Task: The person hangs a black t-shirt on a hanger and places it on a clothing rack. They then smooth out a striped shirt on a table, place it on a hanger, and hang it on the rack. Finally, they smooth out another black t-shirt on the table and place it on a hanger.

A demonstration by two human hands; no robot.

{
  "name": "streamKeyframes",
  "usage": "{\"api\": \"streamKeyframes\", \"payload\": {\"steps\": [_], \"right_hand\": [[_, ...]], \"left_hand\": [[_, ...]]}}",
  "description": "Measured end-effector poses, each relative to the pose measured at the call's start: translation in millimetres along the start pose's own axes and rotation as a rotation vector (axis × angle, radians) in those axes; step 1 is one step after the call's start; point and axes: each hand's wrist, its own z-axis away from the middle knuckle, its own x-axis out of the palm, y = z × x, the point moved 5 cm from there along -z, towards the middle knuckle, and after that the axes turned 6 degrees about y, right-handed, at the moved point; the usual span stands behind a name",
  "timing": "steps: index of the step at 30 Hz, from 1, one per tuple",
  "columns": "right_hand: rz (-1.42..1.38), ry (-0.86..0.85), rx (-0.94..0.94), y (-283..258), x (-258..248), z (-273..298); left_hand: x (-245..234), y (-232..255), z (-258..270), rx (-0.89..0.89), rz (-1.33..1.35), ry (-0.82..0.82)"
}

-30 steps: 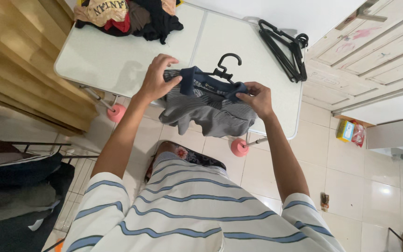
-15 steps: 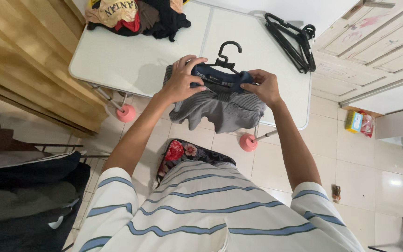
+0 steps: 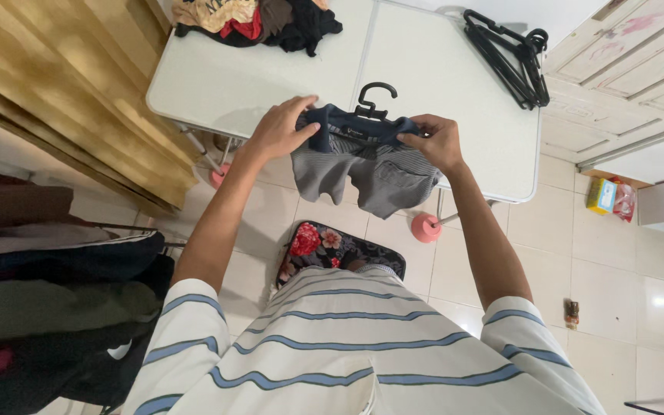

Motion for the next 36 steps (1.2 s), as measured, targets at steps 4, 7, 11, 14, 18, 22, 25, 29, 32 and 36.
{"api": "streamKeyframes", "payload": {"steps": [4,7,11,14,18,22,25,29,32,36], "right_hand": [[-0.018,-0.052,-0.031,-7.1,16.2,14.0],[0.002,-0.092,-0.054,-16.6,30.4,24.7],[0.001,-0.125,-0.039,-27.1,53.4,41.1],[0.028,-0.123,-0.119,-38.0,71.1,51.8],[0.066,-0.145,-0.251,-53.0,91.0,66.3],[0.046,-0.171,-0.113,-56.7,108.6,81.3],[0.064,-0.181,-0.131,-63.2,118.6,90.7],[0.180,-0.172,-0.147,-67.3,118.4,101.4],[0.212,-0.210,-0.146,-69.7,111.9,113.0],[0.213,-0.246,-0.180,-79.8,100.9,126.9]], "left_hand": [[-6.4,-2.6,14.7,0.035,-0.053,0.002],[-14.9,5.0,27.3,-0.019,0.017,0.070],[-29.3,28.5,48.5,0.061,0.039,0.112],[-40.1,40.6,61.8,0.107,0.011,0.121],[-48.1,42.5,81.5,0.087,-0.006,0.073],[-50.1,23.8,103.8,-0.136,-0.042,-0.018],[-53.8,23.4,124.5,0.014,-0.075,0.043],[-56.4,17.1,147.5,-0.055,0.000,0.075],[-59.1,19.1,161.0,-0.098,0.005,0.085],[-63.1,29.9,168.9,-0.076,0.007,0.075]]}}
